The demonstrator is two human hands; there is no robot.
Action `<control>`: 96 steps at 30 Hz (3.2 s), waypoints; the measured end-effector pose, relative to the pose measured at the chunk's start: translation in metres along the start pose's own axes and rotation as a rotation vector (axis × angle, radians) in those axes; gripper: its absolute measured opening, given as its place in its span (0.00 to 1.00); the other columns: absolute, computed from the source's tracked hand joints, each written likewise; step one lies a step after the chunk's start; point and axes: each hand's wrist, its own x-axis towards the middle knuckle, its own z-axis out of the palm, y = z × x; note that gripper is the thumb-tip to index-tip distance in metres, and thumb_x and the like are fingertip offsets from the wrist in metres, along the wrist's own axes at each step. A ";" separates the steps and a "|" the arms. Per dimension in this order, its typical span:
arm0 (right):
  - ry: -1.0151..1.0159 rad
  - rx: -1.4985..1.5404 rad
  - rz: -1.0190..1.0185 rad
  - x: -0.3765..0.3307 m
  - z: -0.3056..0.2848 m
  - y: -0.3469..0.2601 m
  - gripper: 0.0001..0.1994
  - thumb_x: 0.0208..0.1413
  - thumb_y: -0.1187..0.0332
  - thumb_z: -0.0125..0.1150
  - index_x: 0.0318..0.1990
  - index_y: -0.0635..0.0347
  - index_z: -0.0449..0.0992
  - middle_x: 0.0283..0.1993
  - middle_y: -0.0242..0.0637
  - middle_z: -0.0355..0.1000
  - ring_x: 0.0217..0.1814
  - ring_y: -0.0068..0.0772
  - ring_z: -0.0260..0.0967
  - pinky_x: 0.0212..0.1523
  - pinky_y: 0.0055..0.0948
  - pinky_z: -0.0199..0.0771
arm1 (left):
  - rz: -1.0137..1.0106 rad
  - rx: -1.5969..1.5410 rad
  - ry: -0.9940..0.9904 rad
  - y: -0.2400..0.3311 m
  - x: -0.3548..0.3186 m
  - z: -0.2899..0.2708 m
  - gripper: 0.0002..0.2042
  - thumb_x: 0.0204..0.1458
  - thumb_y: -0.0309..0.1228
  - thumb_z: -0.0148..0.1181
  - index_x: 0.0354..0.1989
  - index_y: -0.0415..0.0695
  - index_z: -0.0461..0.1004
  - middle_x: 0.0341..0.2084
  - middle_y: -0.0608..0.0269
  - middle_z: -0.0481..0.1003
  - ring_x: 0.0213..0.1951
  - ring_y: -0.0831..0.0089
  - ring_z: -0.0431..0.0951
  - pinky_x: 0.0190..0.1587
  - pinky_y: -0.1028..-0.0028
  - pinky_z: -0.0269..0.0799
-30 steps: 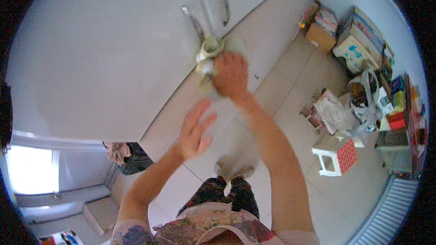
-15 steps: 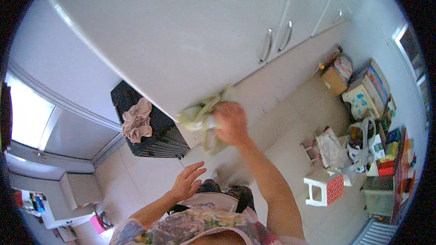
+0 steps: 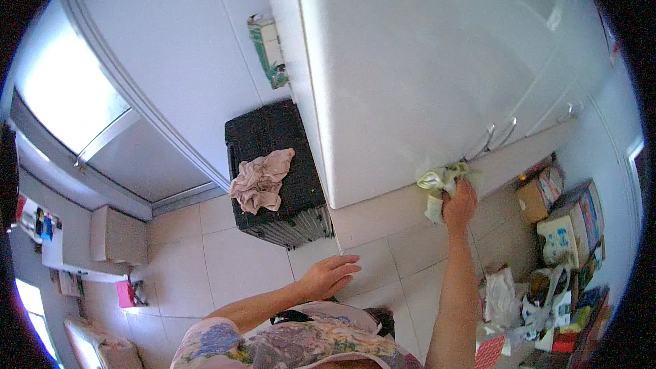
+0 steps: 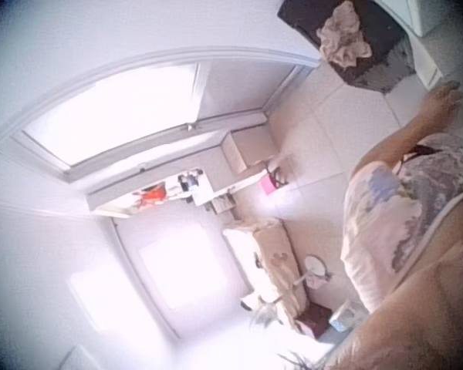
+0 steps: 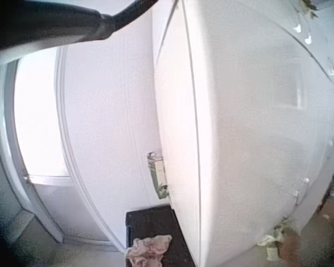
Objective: The person wipes the exterior surfaces of white kitchen cabinets and drawers using a light green cloth. They systematically clean the upper cabinet doors, lower cabinet doors, and drawer fronts, moving around the room to reach different sections.
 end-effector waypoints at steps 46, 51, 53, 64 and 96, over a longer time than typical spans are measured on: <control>0.131 0.085 -0.275 0.277 0.078 0.429 0.19 0.54 0.66 0.56 0.54 0.59 0.69 0.53 0.47 0.69 0.55 0.49 0.65 0.55 0.44 0.64 | 0.086 0.531 0.163 -0.026 0.262 0.132 0.22 0.45 0.42 0.63 0.47 0.44 0.72 0.56 0.54 0.64 0.56 0.59 0.65 0.58 0.61 0.60; -0.230 -0.143 -0.122 0.203 0.018 0.256 0.24 0.58 0.62 0.53 0.62 0.56 0.61 0.61 0.44 0.62 0.62 0.49 0.59 0.58 0.45 0.61 | 0.020 0.541 0.152 -0.022 0.245 0.131 0.23 0.45 0.42 0.64 0.48 0.45 0.72 0.56 0.54 0.65 0.56 0.61 0.65 0.58 0.61 0.60; -0.071 -0.043 -0.393 0.187 0.055 0.271 0.26 0.57 0.61 0.54 0.62 0.57 0.61 0.63 0.44 0.60 0.64 0.51 0.56 0.59 0.47 0.60 | 0.053 0.560 0.116 -0.019 0.257 0.129 0.23 0.44 0.43 0.64 0.48 0.45 0.72 0.55 0.54 0.65 0.56 0.62 0.65 0.58 0.62 0.59; -0.096 -0.125 -0.214 0.282 0.079 0.380 0.25 0.60 0.57 0.49 0.61 0.60 0.62 0.61 0.47 0.62 0.62 0.51 0.58 0.60 0.43 0.58 | 0.056 0.603 0.168 -0.034 0.259 0.137 0.21 0.44 0.43 0.62 0.46 0.46 0.74 0.53 0.53 0.67 0.57 0.61 0.65 0.59 0.60 0.60; 0.073 0.049 -0.286 0.164 0.006 0.236 0.28 0.40 0.56 0.69 0.50 0.55 0.68 0.55 0.47 0.62 0.60 0.50 0.56 0.56 0.52 0.55 | -0.091 0.630 -0.049 -0.001 0.270 0.123 0.23 0.40 0.33 0.64 0.48 0.47 0.69 0.58 0.59 0.62 0.56 0.57 0.64 0.56 0.56 0.59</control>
